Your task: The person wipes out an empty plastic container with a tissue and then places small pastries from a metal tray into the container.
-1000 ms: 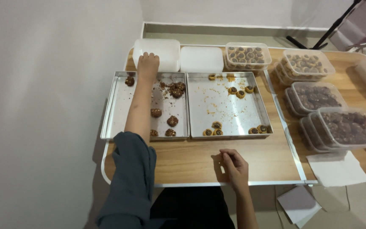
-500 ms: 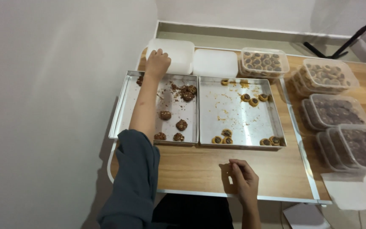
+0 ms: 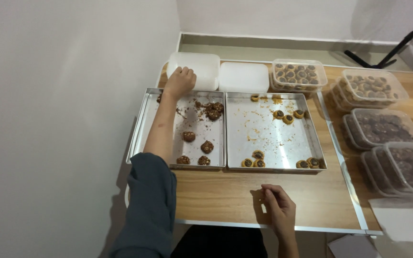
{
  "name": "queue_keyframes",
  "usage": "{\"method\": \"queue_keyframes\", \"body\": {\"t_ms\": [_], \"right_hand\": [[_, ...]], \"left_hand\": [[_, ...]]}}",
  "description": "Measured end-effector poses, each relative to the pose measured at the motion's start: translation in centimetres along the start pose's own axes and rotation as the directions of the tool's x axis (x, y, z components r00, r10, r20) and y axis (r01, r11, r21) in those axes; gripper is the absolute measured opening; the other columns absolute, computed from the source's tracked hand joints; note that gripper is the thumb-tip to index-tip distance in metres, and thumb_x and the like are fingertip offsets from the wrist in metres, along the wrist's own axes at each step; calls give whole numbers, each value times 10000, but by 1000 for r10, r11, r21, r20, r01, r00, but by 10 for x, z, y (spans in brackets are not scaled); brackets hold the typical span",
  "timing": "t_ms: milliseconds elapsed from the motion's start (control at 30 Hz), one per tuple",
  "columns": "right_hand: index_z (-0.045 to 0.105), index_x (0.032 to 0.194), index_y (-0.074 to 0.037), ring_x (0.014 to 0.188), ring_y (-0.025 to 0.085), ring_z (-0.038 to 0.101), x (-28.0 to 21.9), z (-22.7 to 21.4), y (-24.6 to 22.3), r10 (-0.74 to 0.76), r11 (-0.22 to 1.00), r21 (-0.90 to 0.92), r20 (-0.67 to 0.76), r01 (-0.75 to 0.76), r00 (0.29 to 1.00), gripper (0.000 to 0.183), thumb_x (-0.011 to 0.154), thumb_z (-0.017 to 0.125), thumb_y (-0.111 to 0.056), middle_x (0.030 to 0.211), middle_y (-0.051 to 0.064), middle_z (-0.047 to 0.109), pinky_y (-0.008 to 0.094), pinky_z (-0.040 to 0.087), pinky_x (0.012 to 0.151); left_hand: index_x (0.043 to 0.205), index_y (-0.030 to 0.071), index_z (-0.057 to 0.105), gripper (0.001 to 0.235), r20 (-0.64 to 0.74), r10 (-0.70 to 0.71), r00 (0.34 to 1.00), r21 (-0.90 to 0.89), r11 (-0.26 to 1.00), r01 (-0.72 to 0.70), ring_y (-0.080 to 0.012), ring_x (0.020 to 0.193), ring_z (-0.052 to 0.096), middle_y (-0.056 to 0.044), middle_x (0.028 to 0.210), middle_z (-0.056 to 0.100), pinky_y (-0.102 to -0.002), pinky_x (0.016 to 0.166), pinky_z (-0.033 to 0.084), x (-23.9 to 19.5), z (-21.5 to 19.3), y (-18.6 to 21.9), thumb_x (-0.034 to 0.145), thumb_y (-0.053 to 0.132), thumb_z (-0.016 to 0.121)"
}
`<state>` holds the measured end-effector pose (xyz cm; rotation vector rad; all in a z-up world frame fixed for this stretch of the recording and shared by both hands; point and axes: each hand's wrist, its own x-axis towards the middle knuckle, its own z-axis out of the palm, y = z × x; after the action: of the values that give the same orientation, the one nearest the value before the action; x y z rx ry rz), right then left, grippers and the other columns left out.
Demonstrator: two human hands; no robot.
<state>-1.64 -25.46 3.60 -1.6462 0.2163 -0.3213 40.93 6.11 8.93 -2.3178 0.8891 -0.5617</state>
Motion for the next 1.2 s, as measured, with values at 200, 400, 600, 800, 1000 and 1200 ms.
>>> {"method": "queue_keyframes", "body": {"t_ms": [200, 400, 600, 800, 1000, 1200], "right_hand": [[779, 1055, -7, 914, 176, 697, -1, 3, -11, 12, 999, 34, -4, -12, 1000, 202, 969, 638, -123, 977, 91, 770, 276, 561, 774], [795, 1035, -6, 858, 162, 682, -1, 4, -15, 80, 996, 34, -24, -79, 997, 213, 966, 645, -140, 967, 76, 778, 267, 548, 750], [788, 1045, -24, 832, 162, 687, -1, 2, -13, 26, 1000, 10, 13, -26, 1000, 217, 963, 645, -165, 930, 66, 767, 271, 557, 718], [743, 1109, -36, 863, 170, 691, -4, 3, -6, -39, 998, 51, 70, 36, 997, 230, 971, 648, -193, 1012, 71, 728, 280, 582, 725], [170, 1607, -125, 1396, 259, 443, -18, 7, -16, -453, 890, 12, 150, 457, 879, 1155, 697, 871, -251, 1615, 129, 339, 373, 460, 1061], [-103, 1611, -210, 1534, 379, 204, -60, 19, -18, -487, 862, 33, 331, 506, 808, 1444, 619, 942, -317, 1674, 243, 55, 566, 328, 1217]], "left_hand": [[1106, 106, 655, 174, -89, -84, 992, 61, 994, 90, -213, 956, 652, -80, 1063, 703, -331, 825, 553, 0, 8, -2, 932, 105, 657], [973, 75, 692, 143, -275, -104, 956, 84, 988, 132, -195, 875, 656, -72, 950, 692, -292, 778, 580, 1, -5, -12, 862, -14, 700], [926, 77, 693, 137, -427, -125, 896, 71, 983, 171, -170, 842, 659, -57, 895, 690, -267, 784, 591, -20, -65, -19, 835, -6, 753], [706, 102, 469, 315, -630, -222, 745, -221, 970, 102, -83, 500, 350, 17, 580, 402, -182, 410, 322, -102, -161, 56, 871, -158, 401], [738, 83, 563, 294, -747, -45, 664, -99, 994, -44, -77, 541, 422, 31, 656, 508, -171, 449, 374, -232, -250, 159, 988, -70, 583], [973, 53, 746, 101, -806, -71, 588, -221, 957, -188, -152, 808, 613, -61, 928, 684, -266, 733, 539, -299, -276, 199, 1015, 111, 674]]}}
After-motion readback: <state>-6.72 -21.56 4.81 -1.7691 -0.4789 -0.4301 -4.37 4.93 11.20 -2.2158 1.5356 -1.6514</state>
